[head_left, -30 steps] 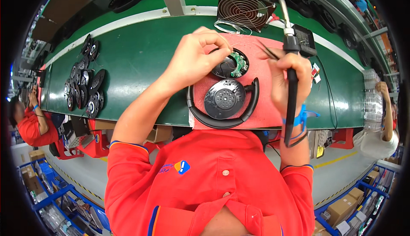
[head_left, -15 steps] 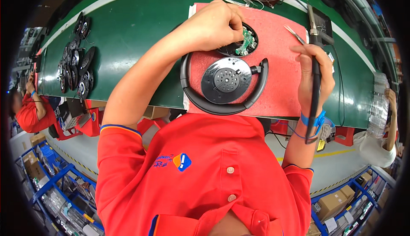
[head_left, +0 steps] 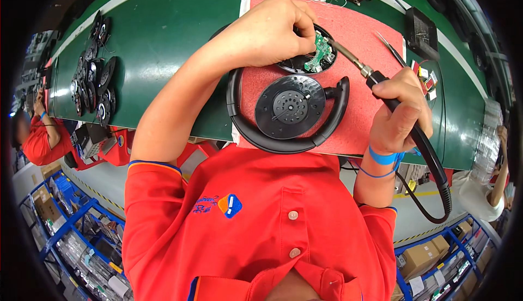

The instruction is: Soldering wires and components onto a circuit board inside a headphone ear cup.

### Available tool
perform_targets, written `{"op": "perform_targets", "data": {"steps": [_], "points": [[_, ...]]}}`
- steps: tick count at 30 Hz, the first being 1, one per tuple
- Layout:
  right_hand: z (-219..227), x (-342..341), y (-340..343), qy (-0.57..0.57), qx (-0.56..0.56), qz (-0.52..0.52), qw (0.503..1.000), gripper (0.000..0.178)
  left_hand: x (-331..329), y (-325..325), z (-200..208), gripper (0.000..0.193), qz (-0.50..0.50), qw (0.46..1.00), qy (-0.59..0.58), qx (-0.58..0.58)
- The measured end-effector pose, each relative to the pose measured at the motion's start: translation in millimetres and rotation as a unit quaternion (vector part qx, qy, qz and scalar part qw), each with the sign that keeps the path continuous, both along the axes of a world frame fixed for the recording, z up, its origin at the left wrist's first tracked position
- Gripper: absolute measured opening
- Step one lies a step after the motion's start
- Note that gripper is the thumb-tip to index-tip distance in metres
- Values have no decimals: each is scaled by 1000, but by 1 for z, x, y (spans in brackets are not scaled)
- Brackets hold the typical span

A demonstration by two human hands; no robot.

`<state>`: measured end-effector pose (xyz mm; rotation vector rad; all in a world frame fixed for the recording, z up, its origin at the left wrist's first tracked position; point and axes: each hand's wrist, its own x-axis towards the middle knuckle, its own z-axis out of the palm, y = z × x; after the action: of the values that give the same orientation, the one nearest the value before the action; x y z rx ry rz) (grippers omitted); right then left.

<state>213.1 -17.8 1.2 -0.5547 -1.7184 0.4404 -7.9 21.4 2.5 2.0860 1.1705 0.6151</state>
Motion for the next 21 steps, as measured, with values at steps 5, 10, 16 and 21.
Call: {"op": "perform_targets", "data": {"steps": [5,10,16,21], "points": [[7,-3,-7,-89,-56,-26,994,49,3,1,-12,11,18,995,-71,73],[2,-4,-4,-76,-55,-15,996,38,3,3,-14,12,14,995,-61,77],[2,-6,-3,-86,-49,-4,995,25,1,3,-14,12,9,995,-70,64],[1,-6,-3,-95,-52,-8,994,24,1,3,-14,13,3,996,-71,62]]}}
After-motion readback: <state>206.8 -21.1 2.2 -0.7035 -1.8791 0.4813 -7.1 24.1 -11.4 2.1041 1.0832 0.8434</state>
